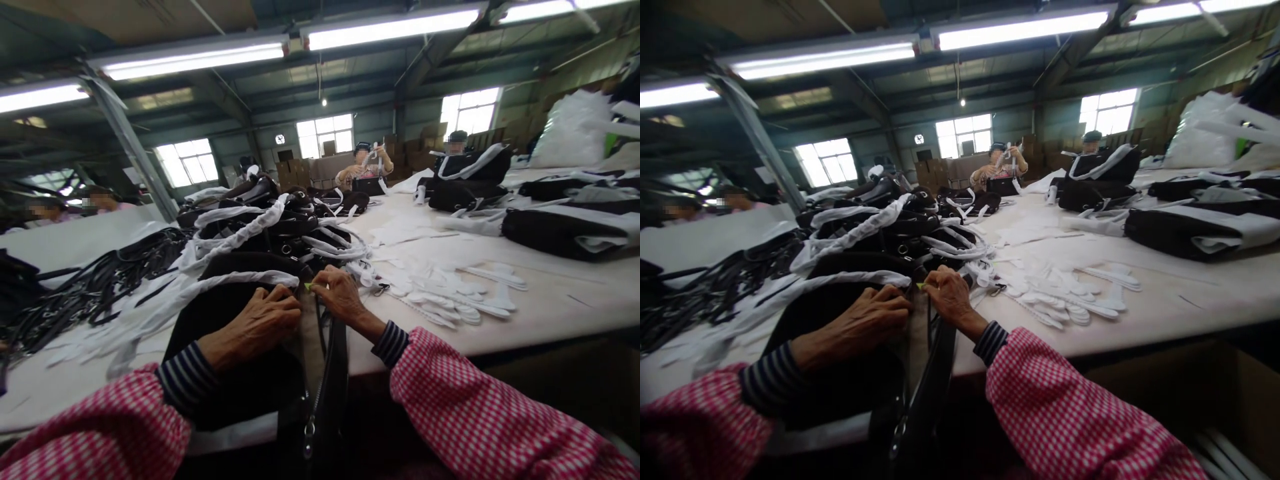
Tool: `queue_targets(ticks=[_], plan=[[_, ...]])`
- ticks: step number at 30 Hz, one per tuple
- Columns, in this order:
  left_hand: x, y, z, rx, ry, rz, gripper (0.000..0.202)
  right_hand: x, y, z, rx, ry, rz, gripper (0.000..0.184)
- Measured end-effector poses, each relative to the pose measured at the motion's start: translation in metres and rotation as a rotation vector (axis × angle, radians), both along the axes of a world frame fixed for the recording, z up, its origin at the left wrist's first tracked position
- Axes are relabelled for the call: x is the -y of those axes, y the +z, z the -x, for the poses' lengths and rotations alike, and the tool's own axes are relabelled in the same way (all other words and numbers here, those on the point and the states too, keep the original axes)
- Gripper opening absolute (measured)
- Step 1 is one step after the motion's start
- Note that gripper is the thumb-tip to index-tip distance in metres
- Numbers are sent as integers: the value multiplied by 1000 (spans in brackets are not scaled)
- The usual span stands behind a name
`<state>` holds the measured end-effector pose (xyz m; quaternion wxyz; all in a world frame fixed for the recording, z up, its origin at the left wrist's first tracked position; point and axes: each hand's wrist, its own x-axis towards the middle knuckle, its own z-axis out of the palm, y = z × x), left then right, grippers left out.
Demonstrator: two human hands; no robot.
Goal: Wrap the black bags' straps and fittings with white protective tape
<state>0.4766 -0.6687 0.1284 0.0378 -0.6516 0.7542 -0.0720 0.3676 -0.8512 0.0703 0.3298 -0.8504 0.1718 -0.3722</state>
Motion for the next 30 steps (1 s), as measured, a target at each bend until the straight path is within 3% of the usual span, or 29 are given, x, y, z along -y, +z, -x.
queue_targets(ticks=[4, 7, 14, 20, 24, 30], plan=[[-2, -1, -3, 56, -15, 8, 15, -9, 1, 7, -33, 86, -88, 12], [-4, 0, -8, 74, -19, -4, 29, -15, 2, 3, -68, 124, -142, 13], [9, -2, -16, 136, -67, -14, 37, -14, -3, -11, -172, 106, -198, 11], [11, 8, -17, 147, -110, -15, 20, -14, -8, -7, -218, 157, -145, 12], [6, 16, -18, 110, -78, 10, 18, -17, 5, -7, -266, 149, -82, 11], [8, 10, -20, 145, -84, 75, 15, -19, 32, -21, -342, 166, -44, 11]])
